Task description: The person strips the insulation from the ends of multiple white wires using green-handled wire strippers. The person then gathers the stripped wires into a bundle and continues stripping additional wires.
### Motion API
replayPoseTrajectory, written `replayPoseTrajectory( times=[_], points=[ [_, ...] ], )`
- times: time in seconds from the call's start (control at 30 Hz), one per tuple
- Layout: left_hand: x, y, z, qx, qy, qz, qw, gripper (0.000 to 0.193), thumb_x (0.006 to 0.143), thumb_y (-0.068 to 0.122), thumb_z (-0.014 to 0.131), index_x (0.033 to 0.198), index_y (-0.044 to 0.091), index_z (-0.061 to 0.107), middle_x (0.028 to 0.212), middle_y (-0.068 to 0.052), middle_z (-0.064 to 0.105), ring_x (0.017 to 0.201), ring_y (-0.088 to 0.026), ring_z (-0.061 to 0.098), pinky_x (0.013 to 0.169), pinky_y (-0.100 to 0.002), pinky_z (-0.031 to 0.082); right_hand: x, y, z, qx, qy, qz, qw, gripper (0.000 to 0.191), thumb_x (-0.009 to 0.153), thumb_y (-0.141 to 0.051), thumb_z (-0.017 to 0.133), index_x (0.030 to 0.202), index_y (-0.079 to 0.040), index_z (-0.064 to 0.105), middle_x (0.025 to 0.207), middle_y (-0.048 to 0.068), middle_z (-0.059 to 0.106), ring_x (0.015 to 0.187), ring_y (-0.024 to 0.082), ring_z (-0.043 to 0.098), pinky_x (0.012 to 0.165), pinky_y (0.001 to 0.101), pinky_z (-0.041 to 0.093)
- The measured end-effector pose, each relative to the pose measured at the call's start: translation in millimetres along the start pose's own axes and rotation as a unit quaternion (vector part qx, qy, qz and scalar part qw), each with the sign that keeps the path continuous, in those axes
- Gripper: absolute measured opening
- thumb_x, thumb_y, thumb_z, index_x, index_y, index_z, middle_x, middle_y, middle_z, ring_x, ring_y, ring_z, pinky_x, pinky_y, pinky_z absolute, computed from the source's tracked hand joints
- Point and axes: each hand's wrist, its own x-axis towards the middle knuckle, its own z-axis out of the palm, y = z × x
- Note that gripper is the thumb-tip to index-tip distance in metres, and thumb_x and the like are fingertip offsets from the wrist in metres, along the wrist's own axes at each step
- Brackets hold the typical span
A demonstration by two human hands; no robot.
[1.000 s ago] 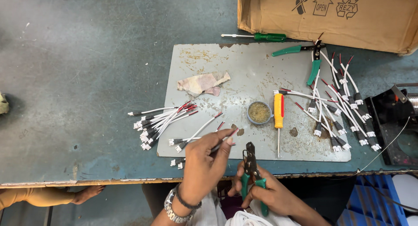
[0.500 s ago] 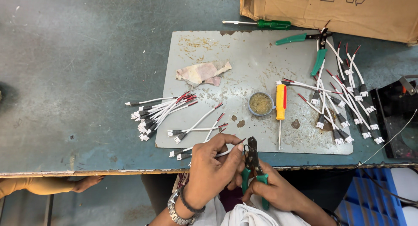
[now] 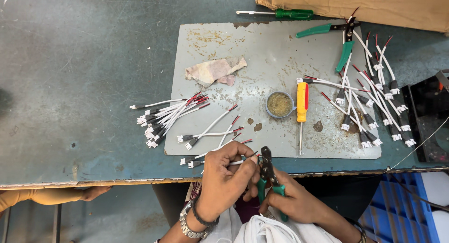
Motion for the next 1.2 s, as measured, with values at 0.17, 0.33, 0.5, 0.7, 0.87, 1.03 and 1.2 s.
replayPoseTrajectory(
  times=[0.17,0.33,0.5,0.7,0.87,1.03,1.2],
  points=[
    [-1,0,0,0.006,0.013,0.004,1.0,0.01,0.093,-0.001,0.061,0.087,-0.01,0.063,0.061,-0.007,0.066,0.046,-0.008,0.061,0.038,-0.024,0.046,1,-7,6,-0.073,0.012,0.002,0.997,0.073,0.082,0.008,0.049,0.15,-0.012,0.032,0.112,0.01,0.068,0.099,0.017,0.073,0.081,0.0335,0.066],
    [-2,1,1,0.011,0.023,0.007,1.0,0.006,0.09,-0.002,0.061,0.09,-0.008,0.061,0.06,-0.007,0.066,0.044,-0.008,0.061,0.037,-0.024,0.044,0,-10,7,-0.072,0.015,0.012,0.997,0.066,0.082,0.008,0.048,0.145,-0.008,0.039,0.111,0.011,0.069,0.092,0.019,0.073,0.079,0.0333,0.065],
    [1,3,0,0.184,0.064,0.101,0.976,0.011,0.091,-0.001,0.065,0.1,-0.005,0.067,0.055,-0.004,0.061,0.044,-0.005,0.047,0.04,-0.023,0.035,-3,-11,7,-0.059,-0.003,-0.012,0.998,0.052,0.082,0.009,0.048,0.134,0.0,0.046,0.114,0.013,0.07,0.104,0.019,0.074,0.082,0.0344,0.066],
    [-3,4,4,0.076,0.03,0.02,0.996,0.014,0.09,0.0,0.06,0.101,-0.005,0.068,0.059,-0.002,0.066,0.043,-0.005,0.061,0.038,-0.023,0.045,-1,-12,8,-0.082,0.02,0.023,0.996,0.07,0.082,0.006,0.051,0.149,-0.009,0.039,0.107,0.011,0.07,0.085,0.018,0.075,0.076,0.0315,0.064],
    [-7,7,4,0.157,0.038,0.097,0.982,0.013,0.092,0.006,0.068,0.097,-0.004,0.073,0.055,-0.004,0.067,0.042,-0.005,0.061,0.04,-0.022,0.046,-2,-12,8,-0.13,0.043,0.051,0.989,0.092,0.081,0.003,0.055,0.164,-0.021,0.025,0.103,0.01,0.07,0.079,0.016,0.076,0.074,0.0308,0.063],
    [-6,5,5,0.211,0.066,0.139,0.965,0.013,0.09,0.011,0.073,0.091,-0.002,0.075,0.061,-0.004,0.069,0.045,-0.007,0.061,0.04,-0.023,0.045,-3,-10,5,-0.14,0.033,0.044,0.989,0.078,0.081,0.001,0.056,0.155,-0.012,0.035,0.102,0.012,0.073,0.083,0.016,0.078,0.078,0.0318,0.062],
    [-5,5,4,0.234,0.07,0.15,0.958,0.013,0.088,0.012,0.074,0.087,-0.001,0.074,0.067,-0.006,0.07,0.045,-0.008,0.065,0.04,-0.023,0.045,-2,-13,5,-0.187,0.046,0.039,0.981,0.089,0.079,-0.001,0.057,0.16,-0.015,0.026,0.106,0.009,0.074,0.084,0.015,0.079,0.081,0.0316,0.062]
  ],
)
